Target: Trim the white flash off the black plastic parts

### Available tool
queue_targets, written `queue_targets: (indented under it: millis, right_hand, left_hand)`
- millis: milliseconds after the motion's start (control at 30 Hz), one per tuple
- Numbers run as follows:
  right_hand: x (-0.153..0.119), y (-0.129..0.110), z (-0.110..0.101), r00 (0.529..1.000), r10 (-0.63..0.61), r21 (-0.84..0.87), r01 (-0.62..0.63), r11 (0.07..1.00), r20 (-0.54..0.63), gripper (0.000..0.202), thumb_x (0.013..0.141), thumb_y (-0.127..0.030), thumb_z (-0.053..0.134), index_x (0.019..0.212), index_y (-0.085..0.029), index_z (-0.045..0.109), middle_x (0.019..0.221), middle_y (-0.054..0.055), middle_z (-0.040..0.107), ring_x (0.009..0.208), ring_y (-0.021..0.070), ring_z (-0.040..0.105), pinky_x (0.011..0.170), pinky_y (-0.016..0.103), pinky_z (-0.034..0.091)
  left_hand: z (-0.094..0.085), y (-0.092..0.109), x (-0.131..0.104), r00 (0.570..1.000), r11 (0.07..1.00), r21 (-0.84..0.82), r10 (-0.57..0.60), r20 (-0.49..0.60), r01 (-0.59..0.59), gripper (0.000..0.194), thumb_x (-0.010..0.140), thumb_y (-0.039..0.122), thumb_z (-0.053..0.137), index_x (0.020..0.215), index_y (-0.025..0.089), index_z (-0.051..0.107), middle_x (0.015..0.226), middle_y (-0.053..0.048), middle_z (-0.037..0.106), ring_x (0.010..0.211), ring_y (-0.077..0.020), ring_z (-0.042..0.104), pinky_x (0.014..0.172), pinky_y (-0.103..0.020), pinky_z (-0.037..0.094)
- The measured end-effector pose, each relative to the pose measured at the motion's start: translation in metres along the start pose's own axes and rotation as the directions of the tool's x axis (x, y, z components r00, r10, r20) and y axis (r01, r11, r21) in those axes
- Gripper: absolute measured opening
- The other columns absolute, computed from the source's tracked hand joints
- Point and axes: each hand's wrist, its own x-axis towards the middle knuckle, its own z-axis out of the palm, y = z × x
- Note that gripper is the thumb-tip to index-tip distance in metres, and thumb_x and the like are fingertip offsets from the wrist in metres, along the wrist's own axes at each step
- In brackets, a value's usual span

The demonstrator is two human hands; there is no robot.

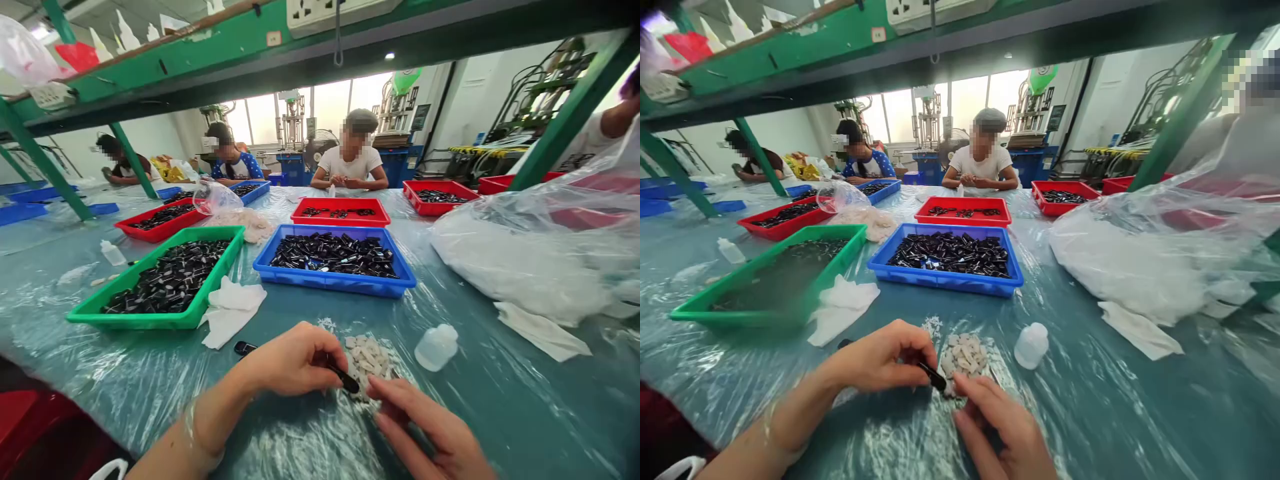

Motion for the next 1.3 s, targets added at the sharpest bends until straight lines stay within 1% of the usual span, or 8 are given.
queue_targets:
  millis: [67,167,333,500,700,800,1133,1300]
  right_hand:
    - [0.001,-0.002,0.0,0.996,0.049,0.029,-0.051,0.998,0.071,0.024,0.082,-0.02,0.056,0.101,-0.027,0.07,0.081,0.001,0.07,0.071,0.0153,0.066,0.065,0.021,0.053]
    - [0.0,-0.003,0.002,0.97,0.19,0.107,-0.207,0.972,0.154,0.022,0.081,-0.021,0.056,0.094,-0.026,0.073,0.074,0.001,0.069,0.069,0.0166,0.065,0.064,0.024,0.052]
    - [0.002,-0.005,0.003,0.875,0.401,0.385,-0.481,0.788,0.273,0.019,0.074,-0.025,0.066,0.091,-0.023,0.074,0.078,0.003,0.072,0.073,0.0187,0.066,0.068,0.026,0.052]
    - [0.004,-0.01,0.008,0.835,0.49,0.597,-0.532,0.601,0.25,0.02,0.064,-0.03,0.076,0.081,-0.02,0.075,0.07,0.003,0.071,0.067,0.0169,0.066,0.064,0.025,0.053]
    - [0.004,-0.011,0.011,0.81,0.551,0.666,-0.526,0.53,0.202,0.024,0.057,-0.034,0.082,0.074,-0.018,0.074,0.068,0.003,0.072,0.063,0.0139,0.064,0.06,0.022,0.051]
    - [0.005,-0.013,0.012,0.819,0.538,0.69,-0.508,0.516,0.201,0.021,0.057,-0.031,0.082,0.072,-0.019,0.074,0.066,0.002,0.072,0.058,0.011,0.062,0.058,0.019,0.05]
    - [0.004,-0.012,0.013,0.837,0.502,0.657,-0.506,0.559,0.217,0.02,0.06,-0.033,0.08,0.07,-0.018,0.073,0.065,0.002,0.07,0.059,0.0143,0.064,0.065,0.026,0.053]
    - [0.001,-0.011,0.012,0.873,0.452,0.599,-0.465,0.652,0.186,0.013,0.067,-0.03,0.074,0.072,-0.018,0.071,0.066,0.003,0.071,0.064,0.0168,0.065,0.063,0.025,0.052]
  left_hand:
    - [0.01,0.001,0.004,0.999,0.995,-0.09,0.034,0.011,-0.033,0.013,0.07,0.021,0.064,0.08,0.013,0.067,0.061,0.0,0.057,0.055,-0.011,0.05,0.053,-0.02,0.038]
    - [0.018,-0.003,0.006,1.0,0.969,-0.248,-0.008,-0.016,0.004,0.015,0.065,0.021,0.071,0.077,0.013,0.068,0.055,0.002,0.053,0.052,-0.0092,0.045,0.05,-0.02,0.036]
    - [0.027,-0.005,0.009,0.996,0.865,-0.498,-0.082,-0.015,0.064,0.021,0.06,0.021,0.076,0.076,0.012,0.065,0.049,0.003,0.055,0.046,-0.0088,0.051,0.047,-0.019,0.038]
    - [0.034,0.0,0.014,0.992,0.734,-0.676,-0.12,-0.022,0.074,0.032,0.063,0.031,0.076,0.085,0.012,0.065,0.056,0.001,0.062,0.048,-0.0114,0.059,0.049,-0.021,0.045]
    - [0.039,-0.005,0.017,0.992,0.652,-0.756,-0.123,-0.018,0.067,0.032,0.061,0.034,0.079,0.076,0.01,0.063,0.056,-0.003,0.066,0.047,-0.0109,0.06,0.051,-0.021,0.048]
    - [0.041,-0.008,0.018,0.992,0.643,-0.763,-0.124,-0.014,0.069,0.03,0.063,0.035,0.077,0.073,0.01,0.063,0.053,-0.004,0.066,0.045,-0.0105,0.059,0.048,-0.02,0.047]
    - [0.043,-0.009,0.018,0.989,0.663,-0.74,-0.147,0.02,0.113,0.029,0.064,0.036,0.075,0.07,0.011,0.062,0.05,-0.002,0.062,0.042,-0.0094,0.057,0.042,-0.017,0.043]
    - [0.043,-0.007,0.017,0.992,0.727,-0.675,-0.108,0.069,0.126,0.025,0.059,0.028,0.077,0.07,0.011,0.062,0.056,0.0,0.06,0.046,-0.0085,0.054,0.041,-0.017,0.044]
